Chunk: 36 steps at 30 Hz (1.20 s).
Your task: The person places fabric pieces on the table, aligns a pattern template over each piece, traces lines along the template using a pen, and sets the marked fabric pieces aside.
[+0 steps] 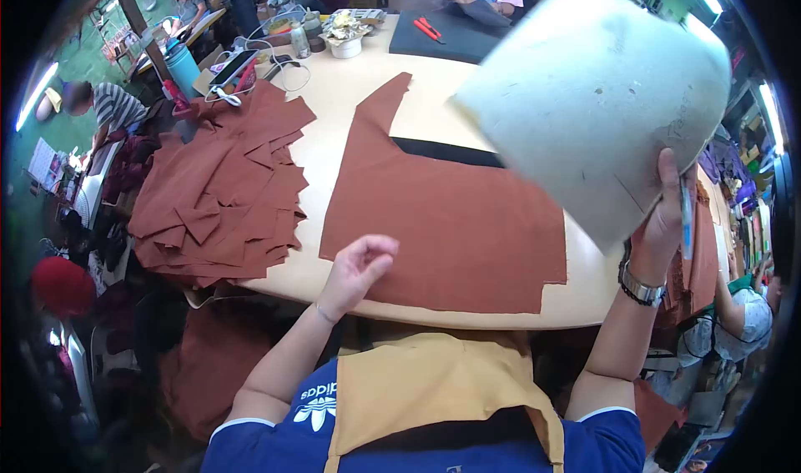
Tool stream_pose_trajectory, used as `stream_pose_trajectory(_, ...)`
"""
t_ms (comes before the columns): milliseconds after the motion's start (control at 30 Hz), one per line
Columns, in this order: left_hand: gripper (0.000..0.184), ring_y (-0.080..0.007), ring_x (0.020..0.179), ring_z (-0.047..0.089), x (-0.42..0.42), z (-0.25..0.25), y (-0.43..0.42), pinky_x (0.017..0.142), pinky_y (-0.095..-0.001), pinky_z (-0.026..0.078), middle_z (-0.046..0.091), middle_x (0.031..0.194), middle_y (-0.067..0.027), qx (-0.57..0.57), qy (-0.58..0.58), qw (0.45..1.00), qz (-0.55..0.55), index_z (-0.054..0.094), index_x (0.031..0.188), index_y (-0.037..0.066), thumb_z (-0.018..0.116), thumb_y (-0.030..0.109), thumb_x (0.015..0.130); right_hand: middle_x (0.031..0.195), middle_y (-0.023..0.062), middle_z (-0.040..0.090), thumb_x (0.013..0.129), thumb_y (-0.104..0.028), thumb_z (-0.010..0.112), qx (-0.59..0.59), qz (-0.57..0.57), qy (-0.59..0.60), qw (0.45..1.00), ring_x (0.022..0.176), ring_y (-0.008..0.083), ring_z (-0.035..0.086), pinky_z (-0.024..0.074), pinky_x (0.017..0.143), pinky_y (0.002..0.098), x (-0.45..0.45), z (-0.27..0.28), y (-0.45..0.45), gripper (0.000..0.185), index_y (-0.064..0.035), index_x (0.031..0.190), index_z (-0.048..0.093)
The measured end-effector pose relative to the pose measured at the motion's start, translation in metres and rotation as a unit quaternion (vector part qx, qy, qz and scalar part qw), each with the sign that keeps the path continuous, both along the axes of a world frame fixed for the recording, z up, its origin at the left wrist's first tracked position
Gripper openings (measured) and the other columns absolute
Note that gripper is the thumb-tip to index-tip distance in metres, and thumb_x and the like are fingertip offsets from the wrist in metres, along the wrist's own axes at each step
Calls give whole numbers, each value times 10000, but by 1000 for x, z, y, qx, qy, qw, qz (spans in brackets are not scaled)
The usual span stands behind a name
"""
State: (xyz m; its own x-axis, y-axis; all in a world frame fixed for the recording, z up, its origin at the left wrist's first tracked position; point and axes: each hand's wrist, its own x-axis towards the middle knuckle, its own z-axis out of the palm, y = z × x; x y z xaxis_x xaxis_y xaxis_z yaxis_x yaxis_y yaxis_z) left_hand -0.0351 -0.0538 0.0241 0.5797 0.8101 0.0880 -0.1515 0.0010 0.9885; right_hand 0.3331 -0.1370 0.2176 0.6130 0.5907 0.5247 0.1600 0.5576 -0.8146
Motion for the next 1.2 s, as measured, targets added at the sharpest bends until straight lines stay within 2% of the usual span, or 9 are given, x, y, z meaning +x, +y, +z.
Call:
stream_pose_trajectory(100, 600, -193, 1237, 526, 18, 17, 13, 1044, -349, 410, 536, 1364, -65, -288, -185, 938, -50, 429, 1428, 107, 596, 460, 972, 1288, 97, 594, 997, -204, 559, -9, 65, 68, 996, 1128, 193, 594, 480, 959, 331, -22, -4, -14, 469, -48, 1423, 440)
stream_pose_trajectory(267, 669, -194, 1308, 473, 29, 35, 25, 1079, -383, 386, 482, 1440, -70, -356, -221, 899, -127, 313, 1507, 121, 524, 491, 992, 1293, 129, 596, 1001, -265, 513, -61, 149, 120, 980, 1122, 195, 617, 512, 943, 340, -18, -40, -30, 489, -55, 1432, 416)
stream_pose_trajectory(300, 651, -191, 1303, 478, 26, 26, 31, 1077, -381, 390, 482, 1441, -70, -367, -197, 903, -106, 322, 1502, 111, 544, 453, 995, 1277, 129, 608, 919, -271, 635, -105, 144, 134, 975, 1081, 201, 617, 463, 981, 302, -7, -51, -37, 599, -11, 1420, 434)
stream_pose_trajectory(367, 584, -159, 1214, 528, 20, 13, 42, 1051, -326, 431, 546, 1331, -49, -299, -169, 939, 10, 343, 1477, 74, 623, 173, 974, 1224, 106, 639, 925, -211, 640, -137, 139, 140, 971, 1063, 185, 623, 474, 963, 301, 6, -73, -46, 510, -7, 1368, 490)
stream_pose_trajectory(433, 539, -156, 1181, 552, -2, -11, 53, 1002, -293, 472, 565, 1281, -73, -176, -122, 966, 146, 392, 1418, 46, 645, 68, 943, 1189, 85, 652, 925, -171, 651, -176, 108, 100, 973, 1051, 157, 620, 476, 952, 294, 24, -99, -52, 445, -1, 1319, 531)
stream_pose_trajectory(533, 526, -138, 1063, 612, -28, -1, 50, 901, -267, 516, 614, 1179, -83, -100, -28, 973, 208, 416, 1357, -2, 674, 0, 899, 1088, 36, 662, 910, -114, 687, -276, 60, 35, 959, 937, 87, 596, 477, 832, 242, 42, -143, -64, 353, -2, 1232, 595)
stream_pose_trajectory(667, 529, -73, 780, 605, -47, -15, 55, 709, -226, 506, 655, 933, -31, -13, 195, 966, 170, 486, 1297, -27, 745, 42, 841, 972, 22, 649, 877, -135, 747, -425, -1, -121, 897, 811, 86, 579, 475, 734, 228, 45, -185, -67, 422, 10, 1243, 593)
stream_pose_trajectory(767, 524, -57, 732, 559, -44, 3, 54, 662, -213, 481, 639, 895, -16, 18, 302, 936, 180, 561, 1262, -39, 785, 81, 804, 711, -46, 511, 814, -183, 816, -442, -89, -194, 871, 650, 65, 464, 410, 587, 246, 44, -195, -67, 439, -12, 1176, 635)
stream_pose_trajectory(1200, 547, -64, 631, 522, -34, -1, 69, 606, -224, 462, 625, 798, -3, 83, 362, 906, 201, 618, 1259, -16, 809, 193, 791, 710, -14, 527, 793, -253, 839, -479, -124, -203, 845, 630, 88, 507, 430, 579, 263, 39, -202, -61, 502, -58, 1212, 641)
